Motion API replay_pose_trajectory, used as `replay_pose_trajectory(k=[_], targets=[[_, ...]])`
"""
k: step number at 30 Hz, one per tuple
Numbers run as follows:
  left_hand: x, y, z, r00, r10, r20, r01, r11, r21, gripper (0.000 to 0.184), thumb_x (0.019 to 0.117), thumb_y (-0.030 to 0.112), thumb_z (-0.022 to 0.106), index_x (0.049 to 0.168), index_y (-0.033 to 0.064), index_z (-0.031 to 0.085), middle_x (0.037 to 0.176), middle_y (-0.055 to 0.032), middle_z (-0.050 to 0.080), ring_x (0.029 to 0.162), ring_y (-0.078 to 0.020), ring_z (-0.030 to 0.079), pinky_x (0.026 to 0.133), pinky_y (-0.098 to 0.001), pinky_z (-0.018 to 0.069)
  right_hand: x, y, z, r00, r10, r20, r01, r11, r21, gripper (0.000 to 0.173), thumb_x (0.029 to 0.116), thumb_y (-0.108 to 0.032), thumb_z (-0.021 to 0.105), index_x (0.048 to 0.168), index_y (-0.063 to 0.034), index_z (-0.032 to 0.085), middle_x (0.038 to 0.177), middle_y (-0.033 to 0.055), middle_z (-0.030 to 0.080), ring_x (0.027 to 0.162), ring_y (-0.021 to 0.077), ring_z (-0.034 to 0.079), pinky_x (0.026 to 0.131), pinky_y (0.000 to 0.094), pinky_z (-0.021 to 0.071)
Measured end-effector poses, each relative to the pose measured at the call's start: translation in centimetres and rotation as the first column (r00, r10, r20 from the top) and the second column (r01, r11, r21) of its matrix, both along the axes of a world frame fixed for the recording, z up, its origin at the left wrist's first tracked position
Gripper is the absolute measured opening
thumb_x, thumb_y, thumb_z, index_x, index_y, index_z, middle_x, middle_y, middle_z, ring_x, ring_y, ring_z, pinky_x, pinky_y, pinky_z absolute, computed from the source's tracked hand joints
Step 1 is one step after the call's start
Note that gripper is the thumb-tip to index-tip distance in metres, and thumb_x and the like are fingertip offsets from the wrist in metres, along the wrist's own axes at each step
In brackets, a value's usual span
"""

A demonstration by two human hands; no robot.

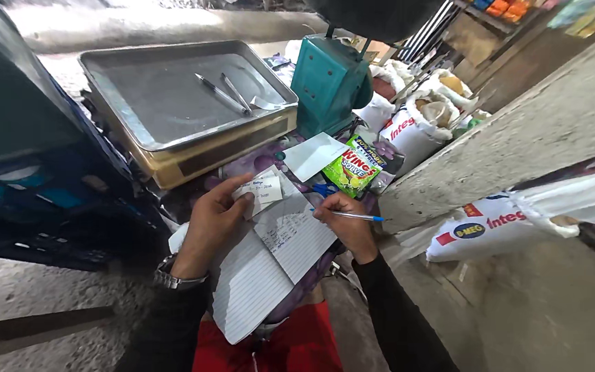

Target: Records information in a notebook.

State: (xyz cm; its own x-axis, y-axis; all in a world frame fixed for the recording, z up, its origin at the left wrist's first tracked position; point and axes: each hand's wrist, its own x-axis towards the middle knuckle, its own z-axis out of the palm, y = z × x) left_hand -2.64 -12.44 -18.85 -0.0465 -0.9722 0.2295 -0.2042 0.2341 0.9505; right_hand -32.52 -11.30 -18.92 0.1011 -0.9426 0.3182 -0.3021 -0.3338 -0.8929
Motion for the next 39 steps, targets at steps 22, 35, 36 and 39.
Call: replay_pose_trajectory(k=[22, 35, 36, 39], targets=[[0.12, 0.09, -0.03, 0.999, 0.008, 0.037, -0.007, 0.999, -0.041, 0.038, 0.0995, 0.019, 0.068, 0.135, 0.035, 0.066, 0.09, 0.0024, 0.074, 0.062, -0.0109, 0.064, 0.056, -0.0319, 0.0567, 0.56, 0.53, -0.01, 1.0, 0.0, 0.023, -0.001, 0.999, 0.041, 0.023, 0.0872, -0.018, 0.084, 0.087, -0.0013, 0.069, 0.073, 0.0072, 0.07, 0.058, 0.0139, 0.065, 0.055, 0.0273, 0.0573], [0.0, 0.13, 0.15, 1.0, 0.009, 0.019, -0.009, 1.0, -0.024, 0.039, 0.0992, 0.019, 0.069, 0.135, 0.0345, 0.066, 0.092, 0.0022, 0.075, 0.063, -0.0117, 0.066, 0.057, -0.0319, 0.058, 0.93, 0.72, 0.29, 0.999, -0.039, -0.013, 0.04, 0.996, 0.081, 0.021, 0.0929, -0.018, 0.078, 0.083, -0.001, 0.071, 0.068, 0.0074, 0.069, 0.054, 0.0137, 0.064, 0.05, 0.0269, 0.056], [-0.01, 0.11, 0.12, 1.0, 0.011, 0.02, -0.01, 1.0, -0.025, 0.038, 0.0994, 0.019, 0.069, 0.135, 0.0344, 0.066, 0.091, 0.002, 0.075, 0.062, -0.0118, 0.065, 0.056, -0.0319, 0.0575, 0.91, 0.69, 0.24, 0.999, -0.035, -0.007, 0.035, 0.997, 0.076, 0.02, 0.0929, -0.018, 0.078, 0.084, -0.0008, 0.071, 0.069, 0.0078, 0.07, 0.055, 0.0143, 0.064, 0.051, 0.0273, 0.0565], [0.01, 0.08, 0.08, 1.0, 0.009, 0.021, -0.008, 1.0, -0.025, 0.038, 0.0996, 0.019, 0.069, 0.135, 0.0341, 0.066, 0.091, 0.0021, 0.075, 0.063, -0.0114, 0.066, 0.057, -0.0317, 0.0575, 0.76, 0.65, 0.16, 1.0, -0.003, 0.019, 0.002, 0.998, 0.055, 0.02, 0.0907, -0.019, 0.08, 0.092, -0.001, 0.07, 0.075, 0.0083, 0.071, 0.059, 0.0154, 0.066, 0.055, 0.0282, 0.0585]])
